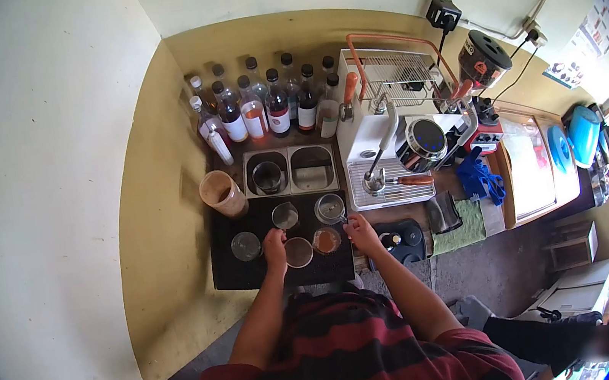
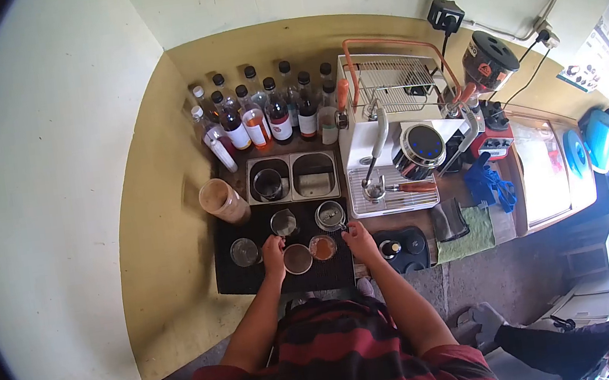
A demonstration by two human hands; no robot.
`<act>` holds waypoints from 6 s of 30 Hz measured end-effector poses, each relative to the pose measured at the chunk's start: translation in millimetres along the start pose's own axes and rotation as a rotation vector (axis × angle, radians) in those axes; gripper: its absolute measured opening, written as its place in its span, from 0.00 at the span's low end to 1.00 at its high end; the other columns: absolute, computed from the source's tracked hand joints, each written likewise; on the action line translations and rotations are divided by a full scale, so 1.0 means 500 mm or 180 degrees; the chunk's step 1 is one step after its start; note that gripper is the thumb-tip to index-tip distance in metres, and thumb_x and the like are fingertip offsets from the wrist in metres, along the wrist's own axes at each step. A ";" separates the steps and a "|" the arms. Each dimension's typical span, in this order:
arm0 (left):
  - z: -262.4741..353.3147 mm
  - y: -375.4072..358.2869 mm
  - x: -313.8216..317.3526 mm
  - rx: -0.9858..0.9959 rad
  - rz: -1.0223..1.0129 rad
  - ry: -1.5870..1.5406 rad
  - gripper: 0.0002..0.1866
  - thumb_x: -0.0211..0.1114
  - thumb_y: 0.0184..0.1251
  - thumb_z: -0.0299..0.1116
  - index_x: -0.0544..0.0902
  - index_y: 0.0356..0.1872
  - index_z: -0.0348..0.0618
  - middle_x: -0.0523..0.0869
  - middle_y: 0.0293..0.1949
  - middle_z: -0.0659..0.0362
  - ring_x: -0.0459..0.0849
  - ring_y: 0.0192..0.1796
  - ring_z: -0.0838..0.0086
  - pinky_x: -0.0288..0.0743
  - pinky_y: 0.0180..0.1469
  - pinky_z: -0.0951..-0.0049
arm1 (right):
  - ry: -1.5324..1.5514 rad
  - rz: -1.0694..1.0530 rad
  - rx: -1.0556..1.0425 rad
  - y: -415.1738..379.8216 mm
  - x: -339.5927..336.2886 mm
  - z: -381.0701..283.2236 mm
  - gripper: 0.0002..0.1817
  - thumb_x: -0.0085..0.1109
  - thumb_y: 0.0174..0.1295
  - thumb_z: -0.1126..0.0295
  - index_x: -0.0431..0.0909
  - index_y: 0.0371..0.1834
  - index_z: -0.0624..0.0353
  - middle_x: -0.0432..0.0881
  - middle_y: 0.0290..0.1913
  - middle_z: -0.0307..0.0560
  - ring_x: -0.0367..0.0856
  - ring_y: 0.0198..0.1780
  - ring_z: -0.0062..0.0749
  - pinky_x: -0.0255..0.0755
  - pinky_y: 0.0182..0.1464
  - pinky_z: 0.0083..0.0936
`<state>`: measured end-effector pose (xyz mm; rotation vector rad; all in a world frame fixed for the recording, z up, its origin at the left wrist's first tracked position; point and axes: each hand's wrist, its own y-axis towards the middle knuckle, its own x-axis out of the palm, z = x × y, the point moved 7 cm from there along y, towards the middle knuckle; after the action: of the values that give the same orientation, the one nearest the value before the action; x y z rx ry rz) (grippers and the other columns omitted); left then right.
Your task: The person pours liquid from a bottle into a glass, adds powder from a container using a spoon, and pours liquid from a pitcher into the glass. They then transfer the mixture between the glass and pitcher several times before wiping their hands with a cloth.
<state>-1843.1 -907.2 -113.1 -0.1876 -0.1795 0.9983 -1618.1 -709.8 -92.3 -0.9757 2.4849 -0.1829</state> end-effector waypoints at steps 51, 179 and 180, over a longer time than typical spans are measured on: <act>0.059 -0.078 0.008 0.0632 -0.0210 0.1086 0.24 0.70 0.65 0.30 0.72 0.58 0.36 0.80 0.49 0.49 0.82 0.50 0.61 0.76 0.55 0.63 | -0.0440 -0.2177 -0.0610 0.079 0.136 -0.259 0.15 0.51 0.75 0.62 0.80 0.47 0.63 0.87 0.41 0.44 0.82 0.47 0.25 0.73 0.55 0.26; 0.375 -0.284 0.070 0.0177 -0.1041 0.1712 0.12 0.54 0.69 0.34 0.82 0.44 0.38 0.84 0.29 0.52 0.85 0.32 0.63 0.77 0.39 0.64 | -0.3001 -0.0069 -0.3554 -0.175 -0.150 -0.641 0.45 0.81 0.33 0.66 0.75 0.63 0.41 0.70 0.65 0.43 0.62 0.73 0.48 0.53 0.72 0.54; 0.375 -0.284 0.069 0.0149 -0.1024 0.1782 0.12 0.54 0.69 0.34 0.82 0.44 0.38 0.84 0.29 0.53 0.85 0.32 0.63 0.77 0.39 0.64 | -0.3026 -0.0082 -0.3534 -0.176 -0.150 -0.642 0.45 0.80 0.33 0.66 0.75 0.63 0.41 0.70 0.65 0.43 0.62 0.73 0.48 0.53 0.72 0.54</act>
<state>-1753.3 -939.1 104.6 -0.3748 0.3174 0.5997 -1665.4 -738.5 244.2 -1.0724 1.5351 1.4273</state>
